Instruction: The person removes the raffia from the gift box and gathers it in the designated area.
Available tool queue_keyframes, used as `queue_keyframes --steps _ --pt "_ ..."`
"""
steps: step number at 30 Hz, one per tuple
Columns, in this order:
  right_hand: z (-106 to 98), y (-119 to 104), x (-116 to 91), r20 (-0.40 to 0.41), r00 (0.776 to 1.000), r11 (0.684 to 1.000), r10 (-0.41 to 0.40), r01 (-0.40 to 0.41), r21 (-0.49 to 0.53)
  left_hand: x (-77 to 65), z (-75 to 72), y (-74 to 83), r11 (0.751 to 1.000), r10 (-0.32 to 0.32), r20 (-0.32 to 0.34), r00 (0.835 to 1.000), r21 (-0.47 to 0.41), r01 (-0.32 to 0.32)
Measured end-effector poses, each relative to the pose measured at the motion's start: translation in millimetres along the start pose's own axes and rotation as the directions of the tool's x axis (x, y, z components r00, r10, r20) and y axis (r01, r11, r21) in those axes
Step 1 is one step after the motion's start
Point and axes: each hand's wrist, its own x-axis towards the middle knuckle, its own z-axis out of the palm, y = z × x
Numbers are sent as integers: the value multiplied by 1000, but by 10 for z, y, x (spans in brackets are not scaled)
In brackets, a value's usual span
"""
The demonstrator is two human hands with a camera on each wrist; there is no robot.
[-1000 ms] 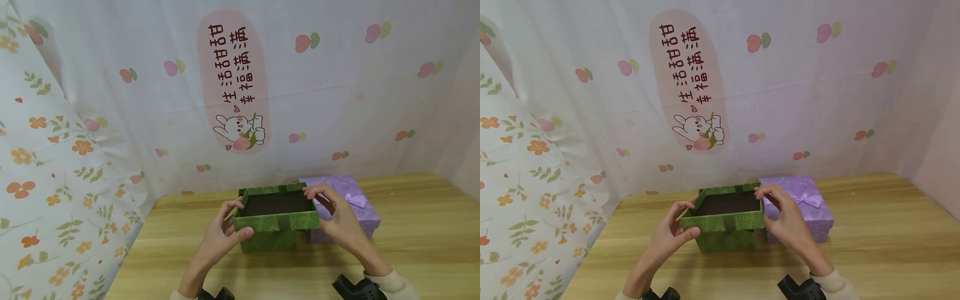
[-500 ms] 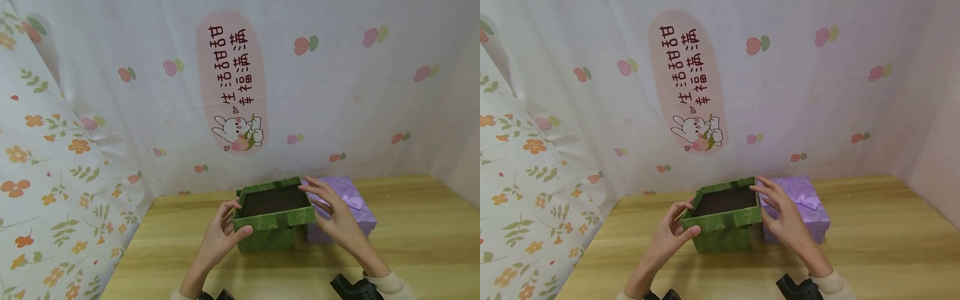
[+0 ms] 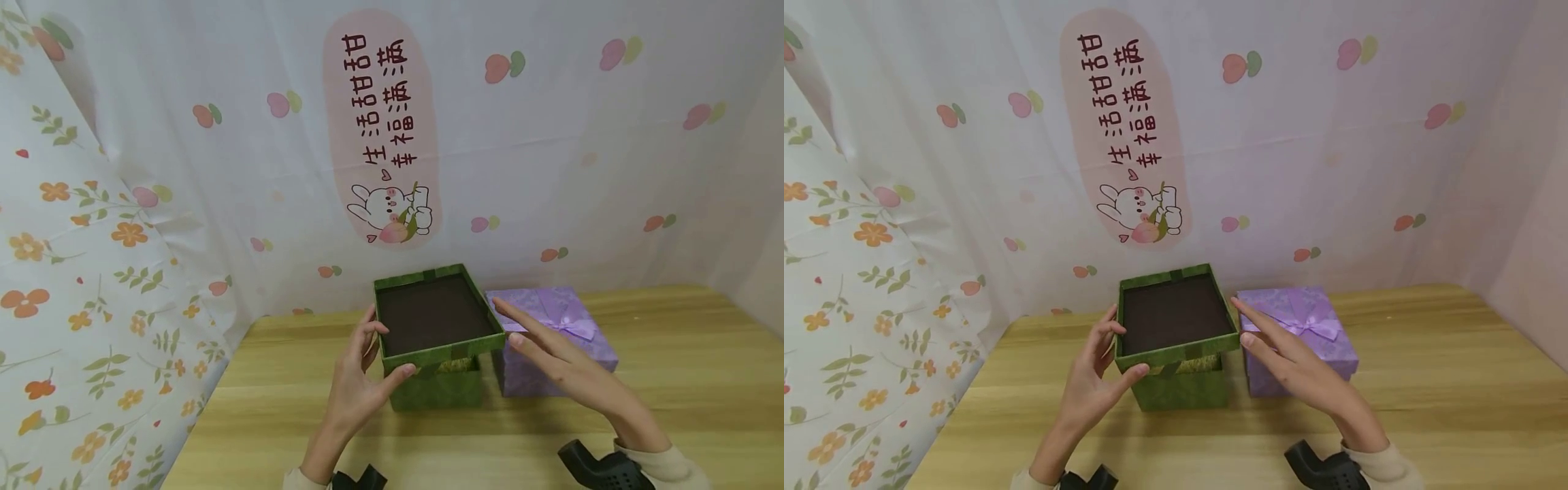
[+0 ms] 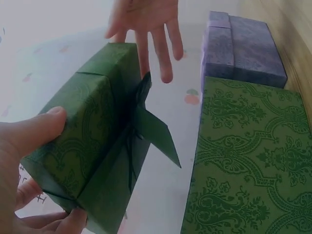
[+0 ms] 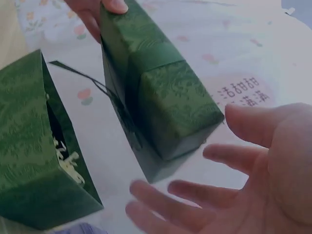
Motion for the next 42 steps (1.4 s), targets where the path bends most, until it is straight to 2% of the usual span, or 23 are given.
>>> queue_keyframes --steps 5,10,16,21,26,29,35,42 --pt "51 9 -7 -8 1000 990 -22 23 136 -32 13 -15 1000 19 25 1000 11 -20" --pt "82 -32 16 -55 998 997 -7 12 78 -26 -67 -18 1000 19 53 998 -16 -19" --pt "237 -142 122 -103 995 998 3 4 69 32 -309 -29 998 51 81 995 -26 -49" --pt "396 -242 246 -117 993 996 -6 16 83 45 -573 28 998 54 90 994 6 -54" --pt "577 -333 379 -110 992 989 -68 81 120 -41 -806 49 1000 8 53 999 15 -8" --pt "671 -385 443 -106 991 984 -78 94 151 -98 -902 31 1000 -19 37 999 19 18" --pt "861 -436 495 -105 992 980 -65 83 181 -212 -1060 -9 997 -55 33 998 60 53" --pt "1140 -481 568 -87 996 974 -14 34 226 -336 -1264 -134 996 -77 42 996 51 74"
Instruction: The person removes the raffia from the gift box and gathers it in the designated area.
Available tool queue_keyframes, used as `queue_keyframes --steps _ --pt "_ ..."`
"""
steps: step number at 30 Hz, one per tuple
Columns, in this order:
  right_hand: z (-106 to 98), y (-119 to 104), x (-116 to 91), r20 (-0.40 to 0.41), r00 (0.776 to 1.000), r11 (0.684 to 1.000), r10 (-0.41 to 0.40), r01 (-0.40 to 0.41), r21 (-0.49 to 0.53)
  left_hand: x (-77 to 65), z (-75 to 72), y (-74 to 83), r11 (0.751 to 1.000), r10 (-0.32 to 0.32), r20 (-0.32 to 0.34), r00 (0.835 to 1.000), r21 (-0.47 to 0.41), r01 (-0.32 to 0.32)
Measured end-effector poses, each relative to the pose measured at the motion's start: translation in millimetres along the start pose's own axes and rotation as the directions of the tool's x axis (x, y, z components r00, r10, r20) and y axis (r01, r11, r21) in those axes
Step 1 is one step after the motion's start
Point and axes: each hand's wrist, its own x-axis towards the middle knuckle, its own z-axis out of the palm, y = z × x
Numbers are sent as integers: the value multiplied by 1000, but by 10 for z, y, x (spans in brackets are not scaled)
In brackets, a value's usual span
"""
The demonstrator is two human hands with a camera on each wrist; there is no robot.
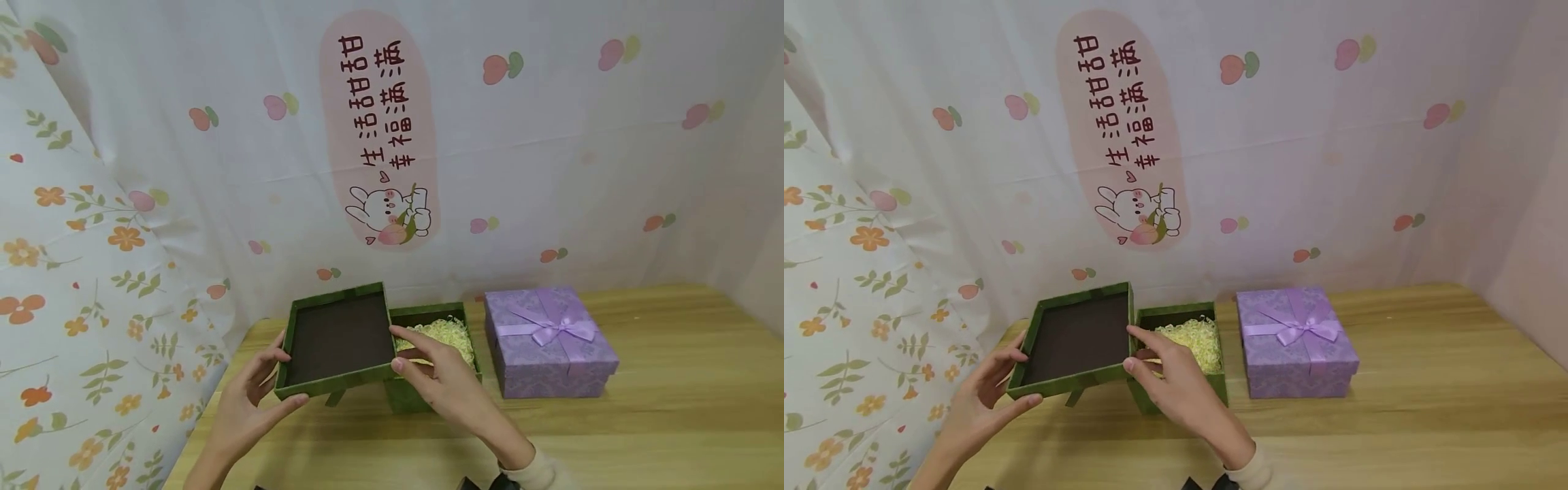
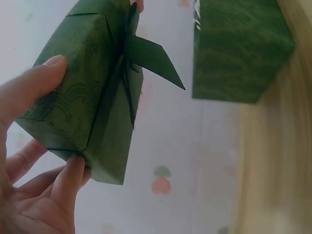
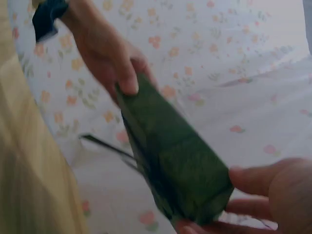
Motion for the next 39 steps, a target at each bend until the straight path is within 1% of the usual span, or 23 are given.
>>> queue_keyframes --steps 4,6,9,11,13,17,22,25,29,33,36,39 --pt "227 25 -1 -1 998 996 64 -64 57 -109 -79 -112 999 -47 -7 999 -19 47" --pt "334 52 -4 -5 997 994 79 -78 77 -161 -106 -172 997 -75 -7 997 -26 75" --pt "464 100 2 -17 997 992 79 -77 95 -222 -128 -242 993 -119 -11 993 -12 119" --pt "533 135 22 -30 997 994 69 -67 82 -250 -143 -279 989 -147 -18 989 -4 147" --pt "587 163 36 -25 997 994 67 -64 84 -280 -157 -309 984 -179 -24 984 2 179" --pt "669 215 32 -5 998 993 70 -70 91 -335 -187 -377 973 -231 -17 973 -33 231" --pt "740 255 19 -51 994 990 95 -90 105 -317 -187 -463 960 -279 21 960 -16 279" --pt "750 264 24 -76 991 989 108 -99 108 -284 -157 -490 954 -299 31 954 -29 300" --pt "779 257 32 -75 991 990 108 -100 101 -264 -159 -503 949 -311 32 950 -53 312" --pt "790 262 37 -68 990 989 124 -118 89 -251 -184 -534 946 -319 45 947 -38 320" --pt "810 291 41 -71 987 987 145 -140 80 -244 -205 -573 944 -328 71 942 -24 330" --pt "858 330 40 -78 987 989 139 -135 61 -229 -223 -618 943 -328 96 940 -17 331"
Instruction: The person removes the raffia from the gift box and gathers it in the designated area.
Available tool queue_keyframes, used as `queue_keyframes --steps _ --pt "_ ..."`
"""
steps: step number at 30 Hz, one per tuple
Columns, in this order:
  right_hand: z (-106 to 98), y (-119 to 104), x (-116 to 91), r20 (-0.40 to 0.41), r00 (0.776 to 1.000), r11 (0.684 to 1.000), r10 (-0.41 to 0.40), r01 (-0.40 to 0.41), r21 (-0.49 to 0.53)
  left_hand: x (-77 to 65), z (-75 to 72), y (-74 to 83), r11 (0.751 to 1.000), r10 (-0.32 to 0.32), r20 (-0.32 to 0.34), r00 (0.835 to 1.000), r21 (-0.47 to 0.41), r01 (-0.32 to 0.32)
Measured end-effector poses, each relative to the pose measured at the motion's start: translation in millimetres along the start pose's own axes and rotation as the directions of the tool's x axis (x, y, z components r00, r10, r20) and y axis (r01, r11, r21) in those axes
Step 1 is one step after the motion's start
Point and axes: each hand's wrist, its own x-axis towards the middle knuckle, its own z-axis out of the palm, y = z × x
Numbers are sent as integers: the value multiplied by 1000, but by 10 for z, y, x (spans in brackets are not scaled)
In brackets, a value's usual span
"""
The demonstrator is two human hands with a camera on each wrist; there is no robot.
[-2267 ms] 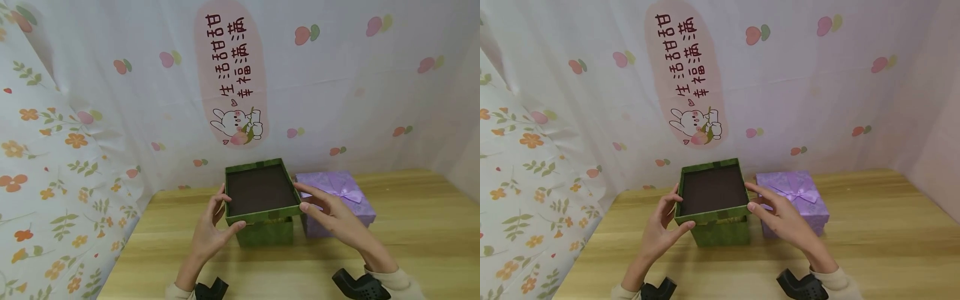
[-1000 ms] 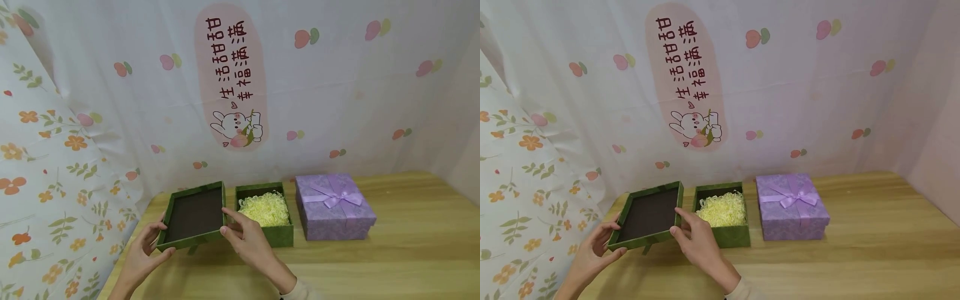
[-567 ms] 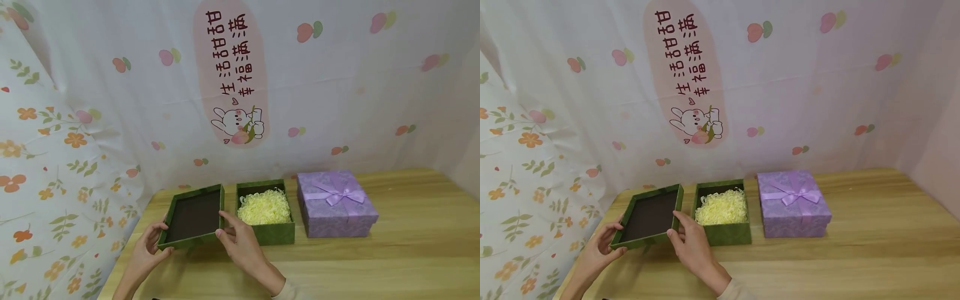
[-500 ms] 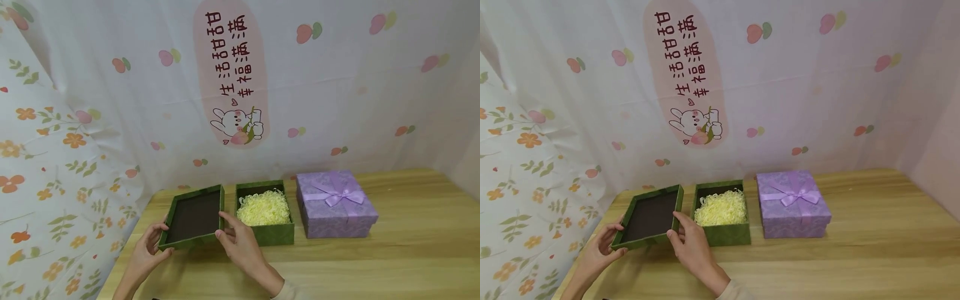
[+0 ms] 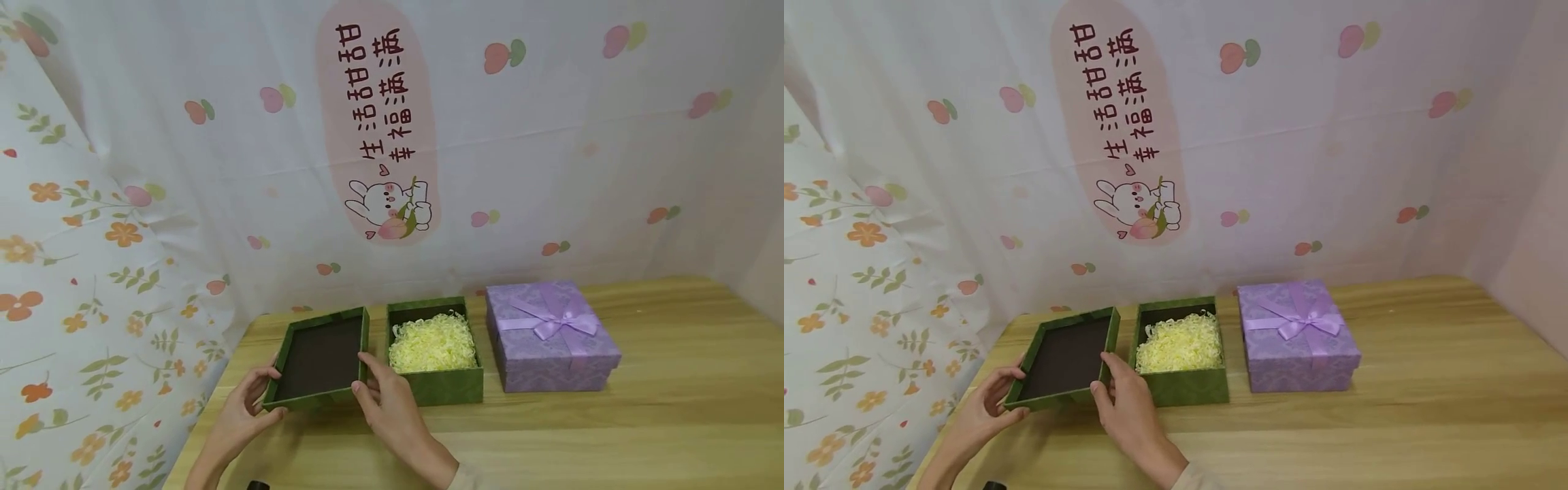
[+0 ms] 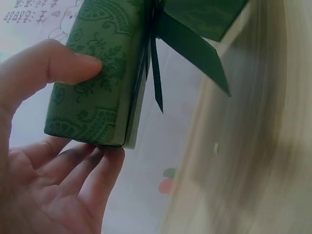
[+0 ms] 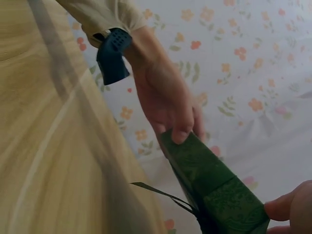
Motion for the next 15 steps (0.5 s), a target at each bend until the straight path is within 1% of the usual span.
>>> queue_keyframes --steps 4,10,12,15 --pt "76 59 -21 22 1000 999 -2 3 -37 4 -23 -63 1000 -4 13 1000 -9 4" --pt "152 174 -39 51 996 995 70 -66 -78 1 -48 -143 999 -50 31 998 -4 50" --pt "173 226 -36 64 993 992 97 -91 -83 7 -31 -180 998 -66 37 997 -6 66" --pt "193 287 -35 75 990 989 123 -116 -86 31 15 -261 997 -72 46 996 -14 72"
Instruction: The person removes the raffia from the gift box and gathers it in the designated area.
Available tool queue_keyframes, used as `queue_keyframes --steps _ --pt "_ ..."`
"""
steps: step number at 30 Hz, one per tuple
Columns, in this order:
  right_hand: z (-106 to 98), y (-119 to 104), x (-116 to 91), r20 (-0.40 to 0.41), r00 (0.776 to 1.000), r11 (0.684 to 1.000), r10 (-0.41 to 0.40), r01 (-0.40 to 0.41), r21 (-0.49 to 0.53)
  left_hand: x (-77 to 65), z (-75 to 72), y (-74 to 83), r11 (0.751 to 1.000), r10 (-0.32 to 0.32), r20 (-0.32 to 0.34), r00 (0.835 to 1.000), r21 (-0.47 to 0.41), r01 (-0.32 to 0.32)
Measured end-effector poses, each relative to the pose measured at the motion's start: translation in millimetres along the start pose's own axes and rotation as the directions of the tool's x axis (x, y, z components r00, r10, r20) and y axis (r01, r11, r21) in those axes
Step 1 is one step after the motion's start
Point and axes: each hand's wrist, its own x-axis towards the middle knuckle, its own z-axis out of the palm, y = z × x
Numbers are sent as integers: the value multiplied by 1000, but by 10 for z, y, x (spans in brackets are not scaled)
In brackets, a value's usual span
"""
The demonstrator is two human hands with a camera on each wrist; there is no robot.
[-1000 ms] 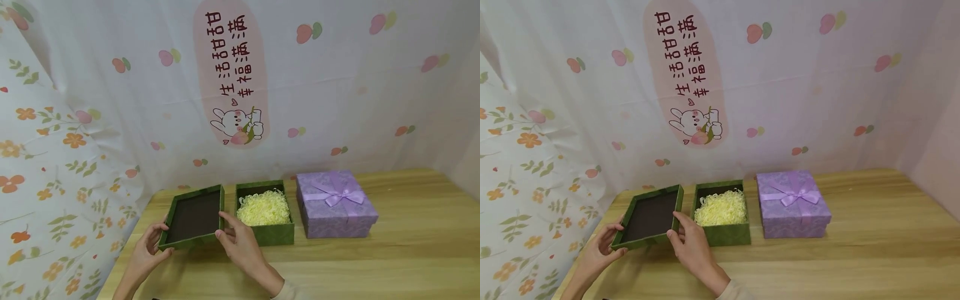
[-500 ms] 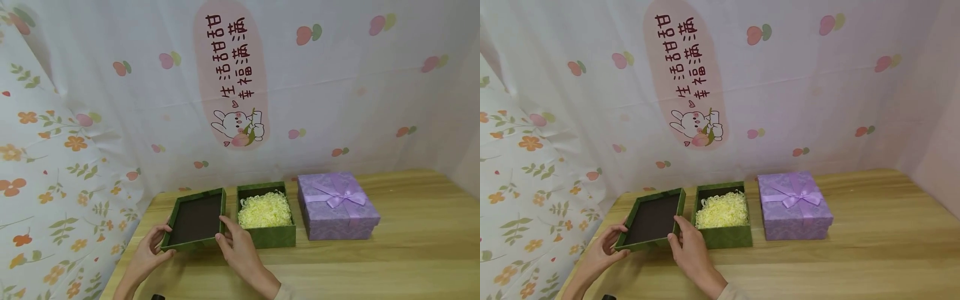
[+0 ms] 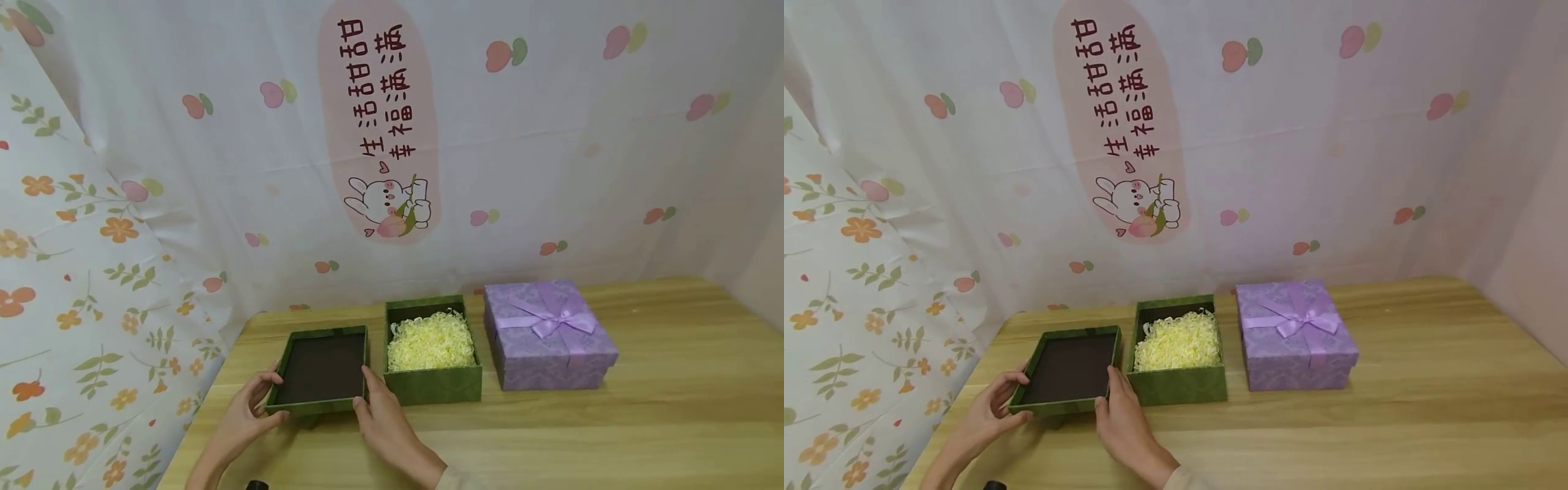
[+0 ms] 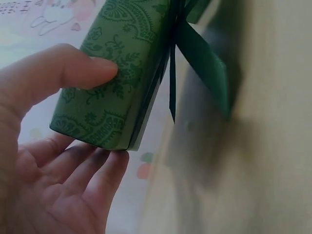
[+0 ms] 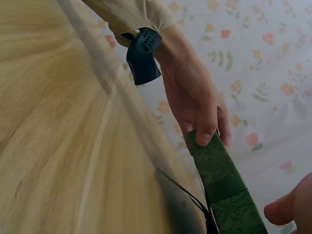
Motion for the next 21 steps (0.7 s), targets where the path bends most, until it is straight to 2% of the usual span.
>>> queue_keyframes --steps 5,8,14,21 --pt "41 39 -24 35 998 999 49 -49 -3 23 44 -124 1000 10 10 1000 -22 -10" --pt "59 59 -29 49 997 996 64 -61 -59 39 60 -181 999 30 14 999 -36 -29" --pt "88 103 -19 47 998 974 37 -26 -226 71 100 -241 997 41 11 999 -61 -40" --pt "132 170 -31 57 998 964 17 -1 -264 68 130 -314 994 54 36 998 -100 -51"
